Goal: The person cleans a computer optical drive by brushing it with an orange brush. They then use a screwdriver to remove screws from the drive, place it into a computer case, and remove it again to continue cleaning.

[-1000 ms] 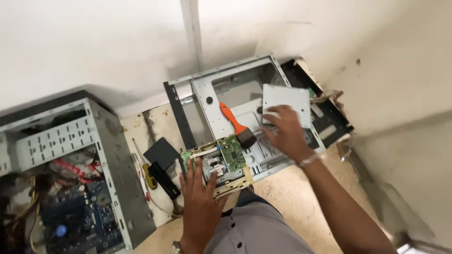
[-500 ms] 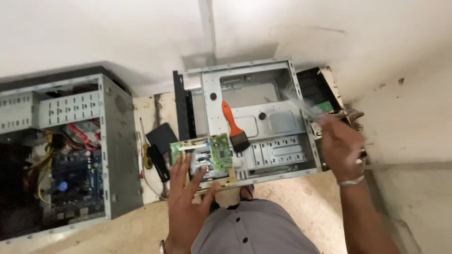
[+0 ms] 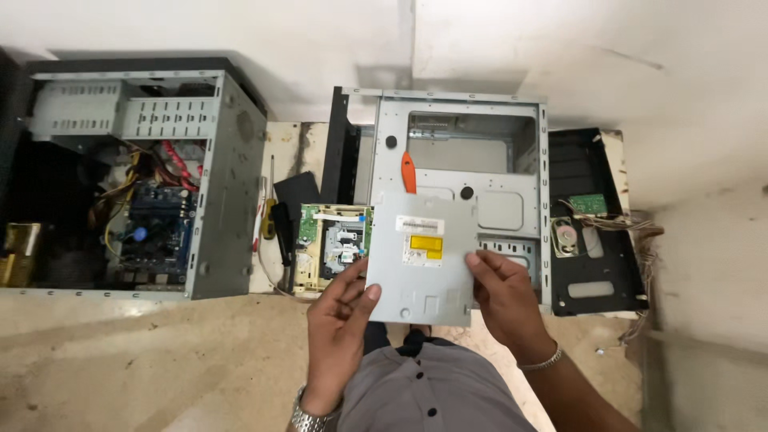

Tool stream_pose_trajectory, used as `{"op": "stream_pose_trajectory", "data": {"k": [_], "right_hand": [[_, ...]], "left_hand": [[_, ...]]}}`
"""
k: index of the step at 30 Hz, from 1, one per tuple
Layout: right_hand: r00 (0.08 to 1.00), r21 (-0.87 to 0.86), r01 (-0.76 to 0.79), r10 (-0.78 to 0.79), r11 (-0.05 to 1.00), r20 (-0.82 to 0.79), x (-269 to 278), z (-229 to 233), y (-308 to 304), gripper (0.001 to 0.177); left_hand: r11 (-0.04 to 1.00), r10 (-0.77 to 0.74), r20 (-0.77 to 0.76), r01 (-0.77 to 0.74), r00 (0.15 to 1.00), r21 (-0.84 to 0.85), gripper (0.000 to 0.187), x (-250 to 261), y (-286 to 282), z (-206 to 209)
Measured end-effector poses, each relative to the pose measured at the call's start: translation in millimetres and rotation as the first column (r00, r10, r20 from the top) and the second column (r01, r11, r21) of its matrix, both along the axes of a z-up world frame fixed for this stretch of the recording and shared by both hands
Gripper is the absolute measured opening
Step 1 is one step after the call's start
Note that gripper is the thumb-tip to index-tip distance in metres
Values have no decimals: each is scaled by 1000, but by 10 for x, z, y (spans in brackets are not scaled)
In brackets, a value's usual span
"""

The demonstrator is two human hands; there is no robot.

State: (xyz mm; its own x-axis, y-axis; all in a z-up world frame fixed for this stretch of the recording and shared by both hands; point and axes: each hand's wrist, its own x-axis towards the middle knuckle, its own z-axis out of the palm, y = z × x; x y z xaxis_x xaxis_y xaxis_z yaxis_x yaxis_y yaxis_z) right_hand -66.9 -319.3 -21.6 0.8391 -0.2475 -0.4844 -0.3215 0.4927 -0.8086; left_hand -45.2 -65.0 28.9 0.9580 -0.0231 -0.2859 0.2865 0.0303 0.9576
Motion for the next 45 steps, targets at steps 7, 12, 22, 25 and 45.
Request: {"op": "stream_pose_trajectory", "data": {"k": [7,12,22,25,45], "right_hand": [[982,-230,-189,188,955,-30,-169,-22,-144,30],[931,-121,-361,364,925,10,-280,-42,-192,35],[976,-158,-142,165,977,144,-410,-333,-140,34],[976,41,-2,-7,999,219,-417,-491,116,33],[853,286,431,-490,856,180,-512,-851,1629,43]], "left_hand": [[986,-84,101,97,991,-137,76,-51,3,-25],[879,203,-267,-296,942,-374,64,29,34,-227],[950,-16,-115,-21,993,-311,56,333,435,-601],[945,4,-255,-87,967,-316,61,475,523,-384],[911,-371,-425,235,826,-338,74,1086,1793,-129]]}}
